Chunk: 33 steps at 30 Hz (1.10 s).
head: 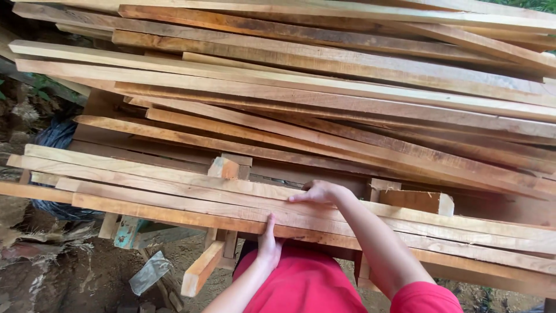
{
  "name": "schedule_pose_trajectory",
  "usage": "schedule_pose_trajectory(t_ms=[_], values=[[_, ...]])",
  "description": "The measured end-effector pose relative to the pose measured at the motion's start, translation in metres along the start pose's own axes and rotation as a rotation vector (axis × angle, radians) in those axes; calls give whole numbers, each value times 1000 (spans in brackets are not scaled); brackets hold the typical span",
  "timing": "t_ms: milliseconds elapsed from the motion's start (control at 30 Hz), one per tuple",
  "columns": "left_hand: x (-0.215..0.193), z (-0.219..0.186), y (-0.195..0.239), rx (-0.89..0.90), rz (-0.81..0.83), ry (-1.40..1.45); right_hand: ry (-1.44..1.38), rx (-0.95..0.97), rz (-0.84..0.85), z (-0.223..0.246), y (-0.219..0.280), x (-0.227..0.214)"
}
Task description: The person arranges several long wooden planks on a wooden rack, aligning them by hand. They then use black zip ties to secure the stack of planks together, wrapping and tightening the ties around the wood.
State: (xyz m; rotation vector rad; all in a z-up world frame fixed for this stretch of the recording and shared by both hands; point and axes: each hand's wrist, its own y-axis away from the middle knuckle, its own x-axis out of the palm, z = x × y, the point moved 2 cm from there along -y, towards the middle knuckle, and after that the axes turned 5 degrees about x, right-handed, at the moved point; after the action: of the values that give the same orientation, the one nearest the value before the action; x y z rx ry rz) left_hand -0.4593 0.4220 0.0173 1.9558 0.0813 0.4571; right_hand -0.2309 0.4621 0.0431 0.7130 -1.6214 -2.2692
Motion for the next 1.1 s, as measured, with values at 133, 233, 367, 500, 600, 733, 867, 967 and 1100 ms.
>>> schedule_pose_trajectory(t_ms=[133,233,367,500,600,733,867,967,1100], values=[[-2,7,-6,12,-47,31,3,-57,-34,-15,-29,7],[-3,11,-7,70,-27,93,33,-53,20,-15,-24,6],[5,2,-3,25,-21,36,42,-5,79,-8,-21,2],[-6,10,-13,22,3,45,57,9,84,-6,-14,2],[-7,9,-12,44,11,50,36,-1,107,-1,-8,0],[-9,1,-4,42,-5,17,97,-41,104,5,-8,4],[-2,-15,5,65,-12,84,119,-37,89,14,-6,2],[-5,-17,7,53,-39,107,80,-40,83,20,-3,6],[-2,-24,0,55,-85,79,91,-36,87,25,-17,7]])
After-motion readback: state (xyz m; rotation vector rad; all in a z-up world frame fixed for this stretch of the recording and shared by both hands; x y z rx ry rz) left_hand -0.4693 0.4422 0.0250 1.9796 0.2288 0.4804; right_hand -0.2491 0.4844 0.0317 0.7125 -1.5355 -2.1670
